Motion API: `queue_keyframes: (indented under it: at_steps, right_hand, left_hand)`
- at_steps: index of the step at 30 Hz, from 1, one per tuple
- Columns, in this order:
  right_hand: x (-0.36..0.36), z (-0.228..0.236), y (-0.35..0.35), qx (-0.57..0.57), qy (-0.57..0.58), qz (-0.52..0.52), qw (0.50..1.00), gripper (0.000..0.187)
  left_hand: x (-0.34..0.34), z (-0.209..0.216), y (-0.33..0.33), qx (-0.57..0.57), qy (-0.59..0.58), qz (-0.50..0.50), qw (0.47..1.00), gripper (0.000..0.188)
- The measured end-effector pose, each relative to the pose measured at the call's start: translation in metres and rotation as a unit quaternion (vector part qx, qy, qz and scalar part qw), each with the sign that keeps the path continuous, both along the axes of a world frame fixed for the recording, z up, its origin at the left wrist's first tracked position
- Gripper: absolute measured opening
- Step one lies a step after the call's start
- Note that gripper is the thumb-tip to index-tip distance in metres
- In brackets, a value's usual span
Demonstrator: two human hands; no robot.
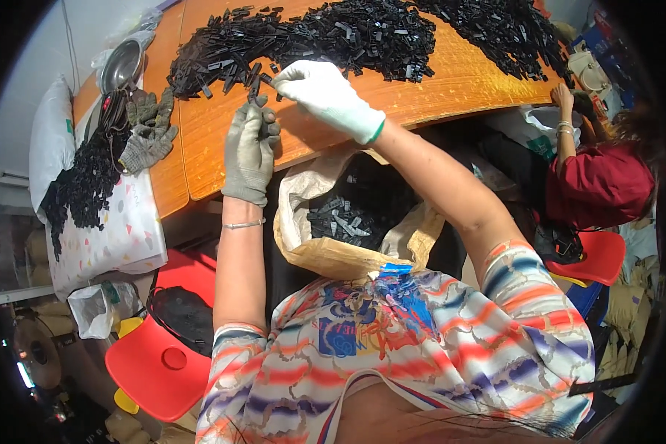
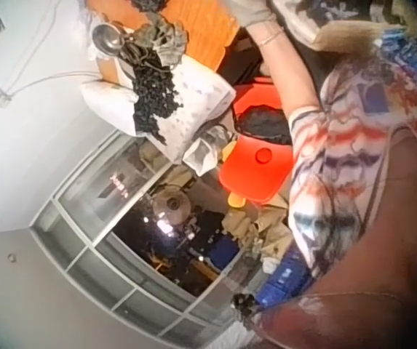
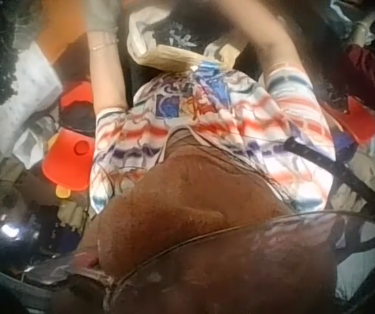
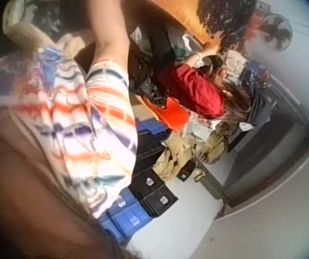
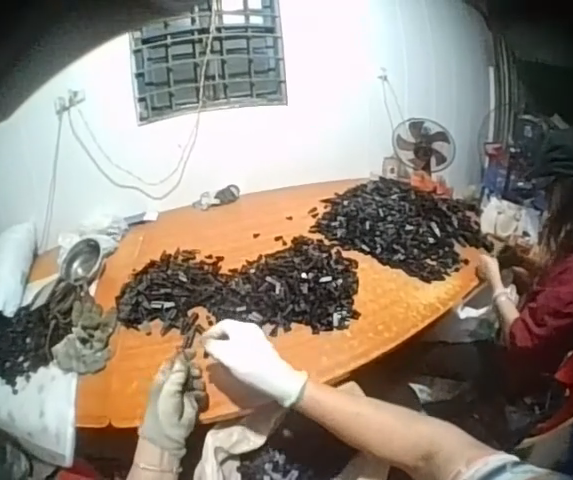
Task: Sorting small black plastic components from a table into a bag.
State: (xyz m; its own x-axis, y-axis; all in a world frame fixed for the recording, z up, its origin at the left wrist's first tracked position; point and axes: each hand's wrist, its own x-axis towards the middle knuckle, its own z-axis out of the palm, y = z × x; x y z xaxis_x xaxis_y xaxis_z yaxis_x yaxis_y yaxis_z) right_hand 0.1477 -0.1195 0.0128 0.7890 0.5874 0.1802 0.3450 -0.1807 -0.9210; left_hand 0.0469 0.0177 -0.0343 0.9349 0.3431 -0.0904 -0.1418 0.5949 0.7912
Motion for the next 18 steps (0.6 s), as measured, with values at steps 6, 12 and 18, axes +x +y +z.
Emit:
queue_keyframes:
  at_steps: [6,12,18]
  right_hand:
    - [-0.023,0.007,0.004,0.091,0.100,0.007,0.991,0.026]
    - [-0.025,-0.006,0.015,0.094,0.018,-0.029,0.995,0.024]
    - [-0.031,-0.007,0.018,0.083,0.030,-0.020,0.996,0.025]
  left_hand:
    - [-0.014,0.008,-0.012,0.050,0.001,-0.003,0.999,0.019]
    - [-0.014,0.016,-0.025,0.068,0.017,0.052,0.996,0.018]
    - [-0.018,0.014,-0.022,0.140,0.007,0.064,0.988,0.019]
